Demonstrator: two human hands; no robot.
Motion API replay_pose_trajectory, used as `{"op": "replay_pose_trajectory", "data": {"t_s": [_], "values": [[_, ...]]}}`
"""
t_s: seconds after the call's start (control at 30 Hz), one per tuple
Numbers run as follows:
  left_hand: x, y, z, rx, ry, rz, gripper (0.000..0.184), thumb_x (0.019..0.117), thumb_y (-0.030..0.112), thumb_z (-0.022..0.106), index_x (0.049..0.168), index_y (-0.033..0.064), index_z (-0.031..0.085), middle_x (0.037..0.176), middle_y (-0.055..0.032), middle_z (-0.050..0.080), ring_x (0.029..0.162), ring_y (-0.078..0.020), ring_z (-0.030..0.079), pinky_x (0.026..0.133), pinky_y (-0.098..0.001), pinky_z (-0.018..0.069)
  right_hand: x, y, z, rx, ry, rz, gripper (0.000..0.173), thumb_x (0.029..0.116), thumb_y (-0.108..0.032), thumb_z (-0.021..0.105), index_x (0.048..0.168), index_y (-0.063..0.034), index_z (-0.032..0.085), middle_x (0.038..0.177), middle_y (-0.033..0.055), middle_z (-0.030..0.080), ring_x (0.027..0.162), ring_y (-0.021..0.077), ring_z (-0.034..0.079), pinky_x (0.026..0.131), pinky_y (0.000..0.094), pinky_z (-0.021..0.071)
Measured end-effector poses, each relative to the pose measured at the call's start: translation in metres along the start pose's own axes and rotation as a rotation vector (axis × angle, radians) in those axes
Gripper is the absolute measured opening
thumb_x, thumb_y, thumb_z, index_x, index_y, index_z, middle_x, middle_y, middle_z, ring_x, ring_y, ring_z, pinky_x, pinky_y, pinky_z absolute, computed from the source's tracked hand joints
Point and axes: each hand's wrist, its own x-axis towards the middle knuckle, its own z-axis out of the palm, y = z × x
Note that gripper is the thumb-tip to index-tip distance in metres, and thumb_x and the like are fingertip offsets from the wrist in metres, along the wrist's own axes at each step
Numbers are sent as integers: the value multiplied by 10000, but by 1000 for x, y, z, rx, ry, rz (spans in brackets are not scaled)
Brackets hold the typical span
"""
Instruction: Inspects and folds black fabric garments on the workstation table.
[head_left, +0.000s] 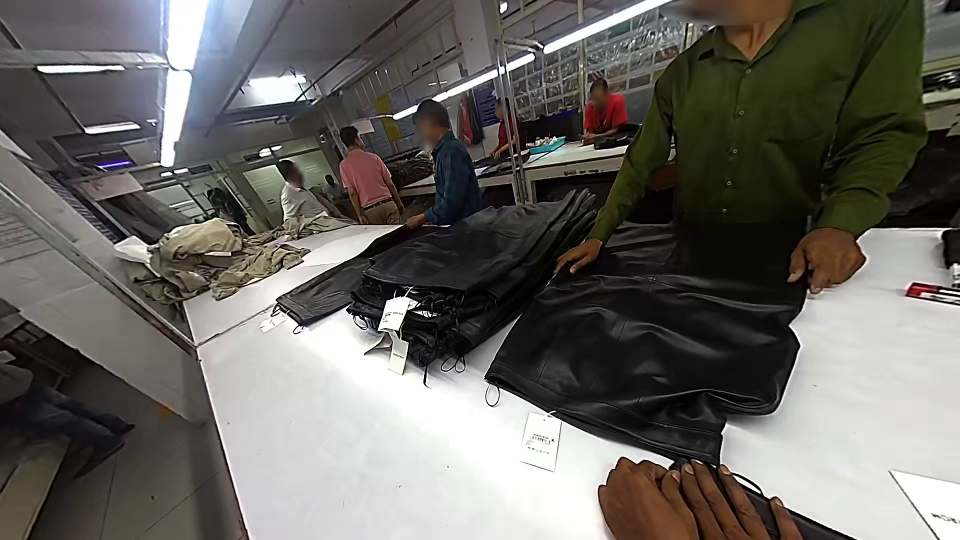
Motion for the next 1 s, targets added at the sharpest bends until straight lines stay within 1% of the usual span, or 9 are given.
{"op": "replay_pose_trajectory", "data": {"t_s": [0.2, 0.4, 0.6, 0.7, 0.77, 0.83, 0.93, 0.97, 1.0], "values": [[-1, 0, 0, 8, 13, 14, 269, 992, 345, 583, 999, 180, 796, 969, -24, 713, 959, -185, 675, 858, -434, 503, -1, 0, 0, -22, -6, 0, 730, 1041, -449, 329, 1594, 23, 270, 1660, 217, 267, 1527, 467, 230, 1154, 753, 91], [-9, 10, -6, 10, 4, 3, 300, 1010, 332, 552, 1041, 142, 782, 1004, -41, 712, 995, -204, 670, 867, -441, 491, -1, -1, -2, -44, -11, -5, 690, 1040, -400, 348, 1592, 9, 290, 1663, 203, 271, 1530, 462, 226, 1145, 758, 105], [-16, 19, -13, 58, -17, 2, 344, 1016, 364, 532, 1083, 132, 776, 1082, -52, 715, 1061, -218, 659, 898, -448, 483, -3, -5, -5, -66, -8, 3, 648, 1042, -339, 325, 1596, -5, 293, 1666, 181, 276, 1541, 441, 210, 1145, 763, 104], [-12, 13, -4, 78, 16, 15, 338, 1022, 361, 518, 1065, 150, 778, 1063, -43, 717, 1044, -205, 663, 887, -440, 487, -2, -2, 0, -95, 2, 4, 631, 1049, -326, 288, 1603, -25, 290, 1673, 162, 271, 1544, 432, 210, 1147, 764, 113], [-4, 5, 8, 87, 58, 28, 309, 1016, 353, 528, 1031, 175, 780, 1024, -27, 715, 1016, -190, 671, 878, -433, 498, -1, 2, 7, -95, 54, 0, 637, 1056, -375, 262, 1597, -44, 322, 1665, 145, 302, 1538, 415, 243, 1154, 756, 130], [1, 0, 14, 95, 83, 36, 296, 1010, 364, 546, 1020, 186, 782, 1006, -18, 715, 1006, -185, 672, 883, -433, 499, 0, 4, 10, -44, 81, 1, 689, 1039, -470, 298, 1589, -60, 351, 1657, 125, 326, 1536, 389, 266, 1170, 742, 128], [0, 1, 15, 94, 102, 52, 291, 1009, 368, 563, 1026, 182, 785, 1007, -25, 718, 1003, -193, 675, 883, -438, 501, -7, 15, -23, 143, -105, 3, 868, 940, -561, 535, 1606, -55, 301, 1687, 151, 231, 1565, 388, 160, 1201, 708, 35], [0, 1, 14, 98, 108, 57, 293, 1010, 377, 564, 1022, 185, 786, 1004, -23, 716, 1000, -192, 673, 876, -436, 498, -15, 23, -36, 166, -125, 6, 932, 923, -620, 567, 1604, -45, 297, 1686, 167, 224, 1563, 405, 152, 1200, 714, 40], [1, 1, 15, 107, 110, 57, 301, 1012, 389, 559, 1022, 191, 785, 1009, -19, 716, 1004, -189, 671, 872, -431, 498, -25, 36, -45, 144, -86, 11, 969, 920, -689, 543, 1595, -32, 316, 1675, 188, 245, 1550, 439, 177, 1189, 737, 70]]}}
